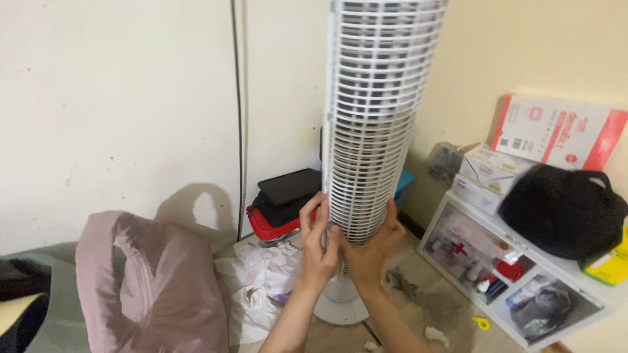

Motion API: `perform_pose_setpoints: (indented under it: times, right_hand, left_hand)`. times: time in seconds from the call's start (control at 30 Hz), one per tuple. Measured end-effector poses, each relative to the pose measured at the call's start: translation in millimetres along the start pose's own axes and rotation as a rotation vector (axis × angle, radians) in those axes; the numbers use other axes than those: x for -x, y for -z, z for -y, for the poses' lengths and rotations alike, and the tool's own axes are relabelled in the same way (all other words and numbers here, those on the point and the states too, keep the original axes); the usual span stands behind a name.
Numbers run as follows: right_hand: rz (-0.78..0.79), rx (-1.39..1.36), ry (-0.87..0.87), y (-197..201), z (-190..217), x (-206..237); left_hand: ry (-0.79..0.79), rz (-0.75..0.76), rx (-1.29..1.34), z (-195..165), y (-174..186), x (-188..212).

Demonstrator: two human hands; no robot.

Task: The person wipes the front grille of a tower fan with a tissue, then detaches the rear grille panel and wipes its slats, then aligns and reattaches the grille panel onto the fan body and presses it into place.

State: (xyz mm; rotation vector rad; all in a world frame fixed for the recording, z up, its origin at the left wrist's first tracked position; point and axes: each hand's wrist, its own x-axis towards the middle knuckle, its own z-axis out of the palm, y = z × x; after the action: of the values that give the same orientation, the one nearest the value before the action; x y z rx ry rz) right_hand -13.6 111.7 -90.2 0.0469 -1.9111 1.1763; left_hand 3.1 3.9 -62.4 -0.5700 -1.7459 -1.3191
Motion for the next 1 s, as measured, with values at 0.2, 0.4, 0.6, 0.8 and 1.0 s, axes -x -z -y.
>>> perform_pose_setpoints:
  times: [0.2, 0.4, 0.6, 0.8, 1.0]
  right_hand:
    - [0.007, -0.037, 0.024, -6.2, -0.2, -9.2]
    - [-0.021, 0.032, -0.012, -13.9, 2.1, -8.2]
    - [-0.025, 0.095, -0.018, -15.0, 5.6, -4.4]
    - [-0.012, 0.130, 0.018, -10.0, 9.4, -3.3]
    - [0.072, -0.002, 0.036, 9.8, -18.4, -12.5]
  left_hand:
    - [0.155, -0.038, 0.135, -15.1, 3.9, -13.2]
    - [-0.078, -0.159, -0.014, -22.7, 11.3, -72.0]
    - [-0.253, 0.000, 0.139, -19.5, 7.5, -203.8]
    - [-0.235, 0.175, 0.534, -25.8, -7.1, -264.6]
    - [-0.228, 0.141, 0.557, -25.4, -17.8, -265.1]
